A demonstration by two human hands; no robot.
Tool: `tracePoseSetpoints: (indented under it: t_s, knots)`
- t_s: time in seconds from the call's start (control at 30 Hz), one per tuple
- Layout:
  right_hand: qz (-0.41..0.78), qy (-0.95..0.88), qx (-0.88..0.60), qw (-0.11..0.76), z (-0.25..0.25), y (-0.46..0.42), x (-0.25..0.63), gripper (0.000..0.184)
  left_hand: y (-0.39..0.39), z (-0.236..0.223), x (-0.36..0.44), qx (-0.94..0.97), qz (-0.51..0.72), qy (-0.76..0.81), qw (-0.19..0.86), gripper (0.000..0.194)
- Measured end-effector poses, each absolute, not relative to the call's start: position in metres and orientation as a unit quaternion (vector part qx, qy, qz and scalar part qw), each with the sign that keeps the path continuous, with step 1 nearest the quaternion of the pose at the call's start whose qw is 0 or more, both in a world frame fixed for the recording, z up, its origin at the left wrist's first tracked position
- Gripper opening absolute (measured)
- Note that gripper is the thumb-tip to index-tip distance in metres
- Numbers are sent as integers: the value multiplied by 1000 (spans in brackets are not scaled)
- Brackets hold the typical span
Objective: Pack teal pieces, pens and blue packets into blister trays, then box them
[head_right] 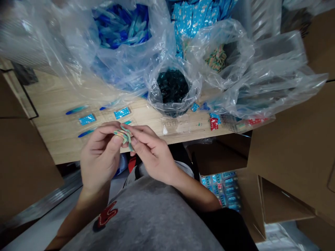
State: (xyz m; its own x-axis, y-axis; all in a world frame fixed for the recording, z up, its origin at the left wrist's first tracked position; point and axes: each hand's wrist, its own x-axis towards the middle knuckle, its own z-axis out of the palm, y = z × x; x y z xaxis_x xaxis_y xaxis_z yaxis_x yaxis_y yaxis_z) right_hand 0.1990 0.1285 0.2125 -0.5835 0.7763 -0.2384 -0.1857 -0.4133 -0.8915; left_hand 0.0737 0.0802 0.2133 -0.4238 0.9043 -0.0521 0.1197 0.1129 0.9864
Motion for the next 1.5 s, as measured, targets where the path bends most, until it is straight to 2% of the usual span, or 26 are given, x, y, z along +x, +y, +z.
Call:
tracePoseSetpoints:
  t_s: [0.13, 0.37, 0.47, 0.63, 0.8, 0.9, 1.1, 1.33, 1.4, 1.5]
  knots:
    - [756, -482, -329, 298, 214, 128, 201, 35, 80, 215, 78, 384, 548, 651, 357, 8]
    - [717, -524, -336, 314, 217, 128, 201, 37, 77, 214, 80, 463, 527, 674, 230, 25]
    - [697, -552, -342, 304, 218, 130, 200, 35, 78, 215, 75, 500, 521, 666, 184, 20]
    - [716, -517, -363, 297, 213, 137, 204, 40, 78, 215, 62, 464, 534, 652, 272, 9]
    - [759, -460, -382, 258, 203, 145, 209, 45, 71, 211, 54, 347, 507, 674, 410, 17]
    - [744, -470, -387, 275, 206, 145, 205, 48, 70, 209, 57, 328, 484, 666, 463, 19]
    - [696, -475, -424, 332, 217, 136, 192, 39, 70, 210, 64, 331, 489, 670, 449, 13]
    - [665, -457, -425, 410, 211, 128, 184, 25, 69, 207, 72, 259, 561, 639, 457, 14]
    - [636, -494, -427, 412, 210, 128, 186, 19, 69, 209, 74, 249, 566, 643, 453, 13]
    - [621, -530, -433, 383, 211, 126, 190, 19, 70, 212, 74, 266, 572, 659, 410, 11]
